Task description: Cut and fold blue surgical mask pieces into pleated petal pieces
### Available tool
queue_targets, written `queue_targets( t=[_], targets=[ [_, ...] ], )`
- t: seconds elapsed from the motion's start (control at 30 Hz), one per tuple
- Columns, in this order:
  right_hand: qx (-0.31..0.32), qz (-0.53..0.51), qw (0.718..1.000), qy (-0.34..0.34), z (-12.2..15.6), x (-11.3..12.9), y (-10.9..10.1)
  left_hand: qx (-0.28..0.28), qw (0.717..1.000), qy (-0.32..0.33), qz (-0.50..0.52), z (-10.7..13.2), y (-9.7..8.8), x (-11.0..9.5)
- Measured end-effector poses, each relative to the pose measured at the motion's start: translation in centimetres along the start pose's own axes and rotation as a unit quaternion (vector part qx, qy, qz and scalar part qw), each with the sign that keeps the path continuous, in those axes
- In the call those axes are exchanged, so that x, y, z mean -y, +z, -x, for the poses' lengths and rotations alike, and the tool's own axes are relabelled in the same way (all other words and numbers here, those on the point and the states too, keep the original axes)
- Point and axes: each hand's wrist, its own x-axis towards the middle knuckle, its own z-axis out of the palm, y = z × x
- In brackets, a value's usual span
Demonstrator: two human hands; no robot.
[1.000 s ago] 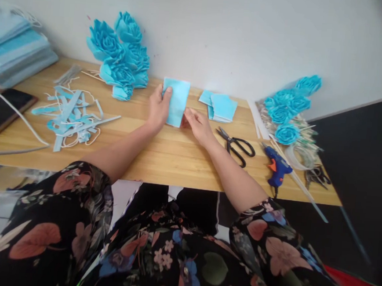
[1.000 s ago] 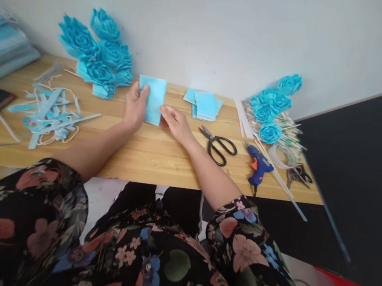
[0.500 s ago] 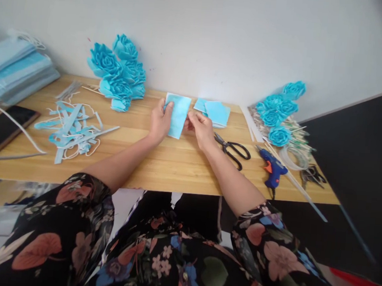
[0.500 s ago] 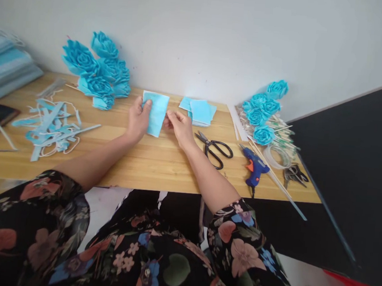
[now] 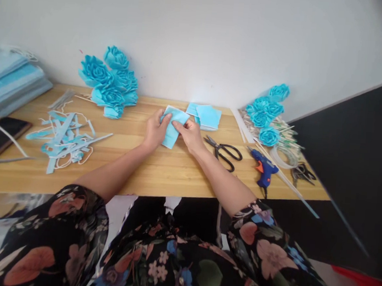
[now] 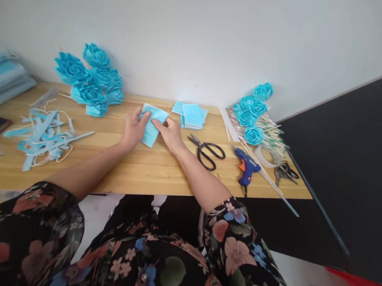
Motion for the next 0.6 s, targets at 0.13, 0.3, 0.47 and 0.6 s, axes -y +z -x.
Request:
queue_targets(
  t=[0.13, 0.3, 0.47, 0.6],
  targets=[
    [-0.037, -0.002, 0.999, 0.002, 0.0, 0.2, -0.1, -0.029, 0.999, -0.014, -0.038, -0.8, -1.5, -1.5],
    [-0.046, -0.042, 0.996, 0.057, -0.2, -0.1, -0.7, 0.180, 0.966, 0.139, -0.123, 3.7, -6.1, -10.1],
    [-0.020, -0.068, 0.995, 0.071, -0.4, -1.0, -0.5, 0.517, 0.855, 0.036, -0.001, 14.1, -10.4, -12.0],
    [-0.001, -0.078, 0.994, 0.078, -0.5, -1.7, -0.4, 0.520, 0.825, -0.216, 0.057, 18.4, -10.4, -5.3]
  ],
)
